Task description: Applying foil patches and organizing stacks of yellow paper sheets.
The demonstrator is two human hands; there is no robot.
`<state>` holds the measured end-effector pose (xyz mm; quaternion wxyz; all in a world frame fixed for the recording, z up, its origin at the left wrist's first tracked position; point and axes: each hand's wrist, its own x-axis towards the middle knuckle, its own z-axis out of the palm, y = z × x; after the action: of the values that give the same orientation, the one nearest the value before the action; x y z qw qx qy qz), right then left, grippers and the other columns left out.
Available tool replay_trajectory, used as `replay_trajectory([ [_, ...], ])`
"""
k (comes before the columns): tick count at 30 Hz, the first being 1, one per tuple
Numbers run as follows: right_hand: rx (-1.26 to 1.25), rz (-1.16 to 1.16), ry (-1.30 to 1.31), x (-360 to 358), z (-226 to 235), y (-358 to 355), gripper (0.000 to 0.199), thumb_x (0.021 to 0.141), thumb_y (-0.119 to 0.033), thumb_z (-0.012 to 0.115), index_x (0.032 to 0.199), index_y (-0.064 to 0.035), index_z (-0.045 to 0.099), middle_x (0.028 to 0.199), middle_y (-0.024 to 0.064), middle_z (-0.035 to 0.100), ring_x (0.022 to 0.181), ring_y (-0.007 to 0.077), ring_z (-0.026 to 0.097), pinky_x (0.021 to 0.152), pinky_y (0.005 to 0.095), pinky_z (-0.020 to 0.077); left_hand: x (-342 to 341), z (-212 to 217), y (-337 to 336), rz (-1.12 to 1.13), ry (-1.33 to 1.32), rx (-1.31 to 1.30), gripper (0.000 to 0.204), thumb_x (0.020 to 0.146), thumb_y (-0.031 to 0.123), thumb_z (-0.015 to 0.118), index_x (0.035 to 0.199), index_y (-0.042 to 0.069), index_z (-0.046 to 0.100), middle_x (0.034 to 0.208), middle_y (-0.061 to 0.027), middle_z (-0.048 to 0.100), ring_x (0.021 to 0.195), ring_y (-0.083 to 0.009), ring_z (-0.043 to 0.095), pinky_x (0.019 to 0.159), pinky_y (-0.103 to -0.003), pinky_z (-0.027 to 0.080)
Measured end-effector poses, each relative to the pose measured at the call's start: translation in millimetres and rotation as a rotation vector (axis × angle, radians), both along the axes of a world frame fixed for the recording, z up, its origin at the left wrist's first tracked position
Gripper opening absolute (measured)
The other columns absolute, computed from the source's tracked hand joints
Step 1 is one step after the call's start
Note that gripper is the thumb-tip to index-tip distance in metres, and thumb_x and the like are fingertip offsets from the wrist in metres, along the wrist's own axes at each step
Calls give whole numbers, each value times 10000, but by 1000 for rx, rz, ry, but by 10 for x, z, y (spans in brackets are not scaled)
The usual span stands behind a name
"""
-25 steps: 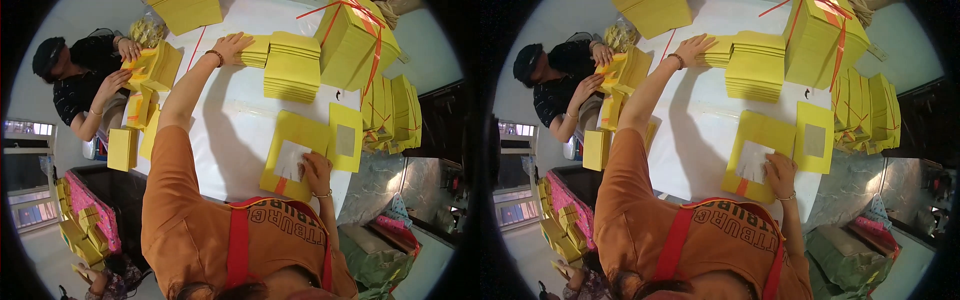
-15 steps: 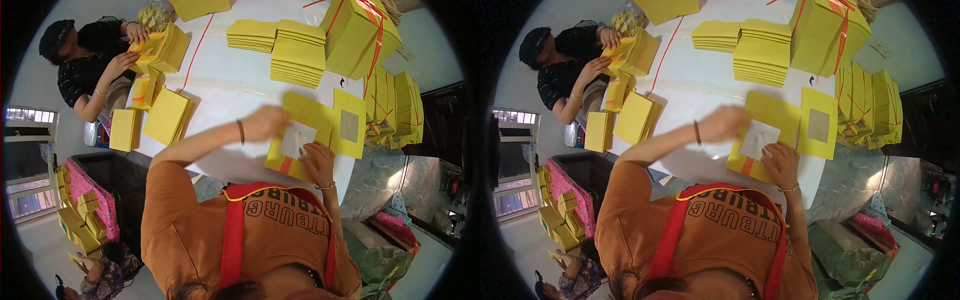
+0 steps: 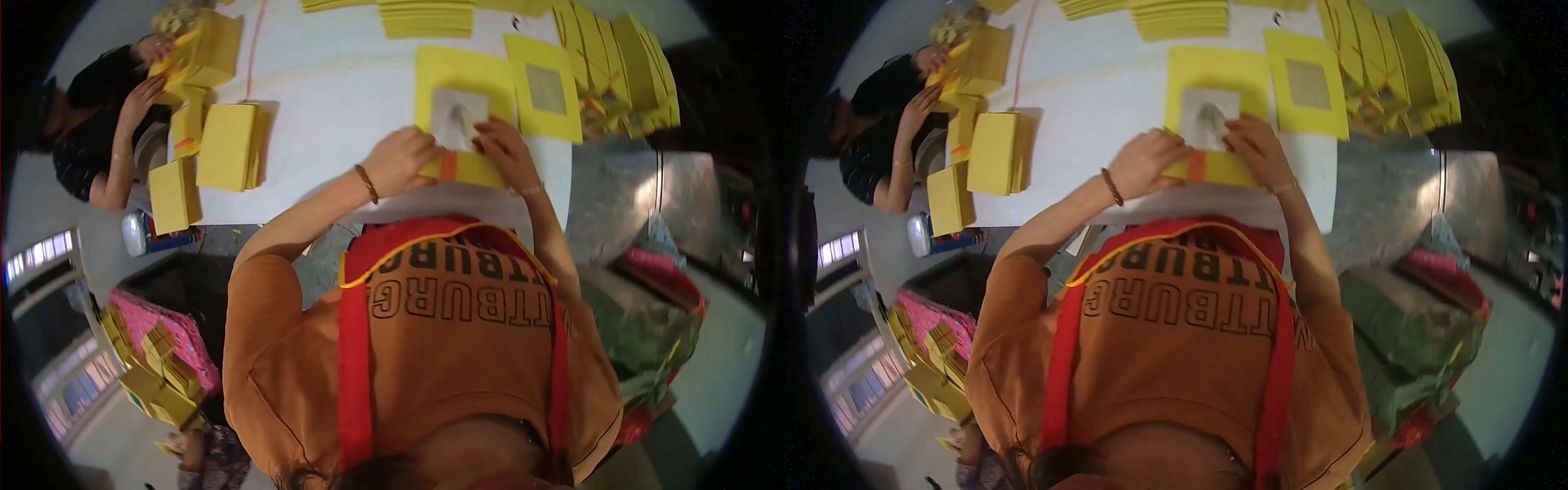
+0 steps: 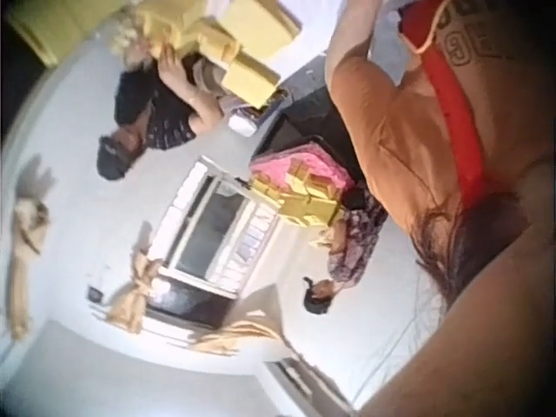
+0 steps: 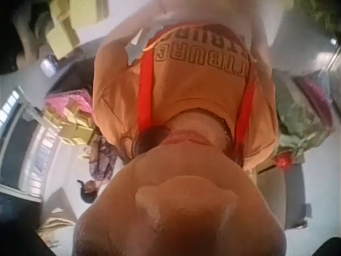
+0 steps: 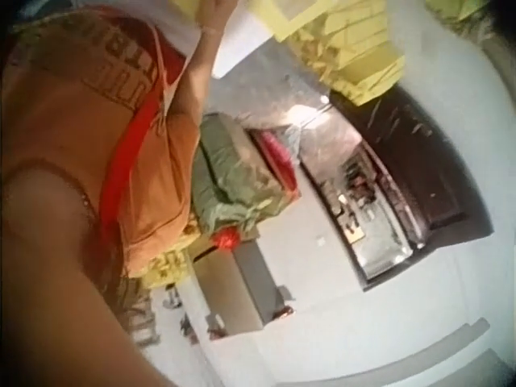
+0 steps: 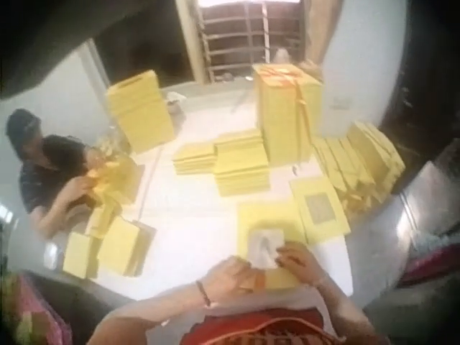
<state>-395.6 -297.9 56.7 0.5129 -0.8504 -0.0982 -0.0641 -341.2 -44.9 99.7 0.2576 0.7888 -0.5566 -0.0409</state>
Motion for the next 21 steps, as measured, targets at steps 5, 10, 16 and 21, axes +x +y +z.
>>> replay_trajectory([
  [5, 108, -25, 42, -14, -3, -32, 193, 874, -175, 519, 950, -61, 656, 1102, 79, 595, 1164, 272, 438, 983, 358, 336, -4, 17, -8, 65, -72, 3, 493, 677, 289, 707, 1108, 97, 564, 1034, -84, 553, 930, -246, 504, 755, -347, 406],
  [10, 15, -17, 11, -57, -6, -24, 221, 889, -183, 493, 960, -50, 655, 1100, 67, 599, 1171, 267, 434, 987, 358, 333, -29, 79, -25, 58, -71, 17, 332, 728, 265, 677, 1009, 105, 600, 981, -53, 571, 899, -223, 510, 744, -322, 387],
  [16, 156, 13, 94, -48, 14, -47, 323, 929, -259, 409, 917, -50, 654, 1108, 74, 598, 1205, 258, 396, 1012, 354, 290, 11, 78, -48, 25, 64, -36, 122, 788, 182, 622, 808, 62, 622, 804, -66, 589, 765, -241, 533, 678, -320, 417],
  [21, 215, 19, 134, -40, 15, -52, 383, 944, -283, 346, 878, -51, 643, 1117, 91, 592, 1224, 258, 370, 1027, 351, 261, 45, 69, -59, 28, 117, -115, 90, 793, 128, 611, 786, 38, 611, 750, -89, 578, 684, -252, 540, 592, -318, 442],
])
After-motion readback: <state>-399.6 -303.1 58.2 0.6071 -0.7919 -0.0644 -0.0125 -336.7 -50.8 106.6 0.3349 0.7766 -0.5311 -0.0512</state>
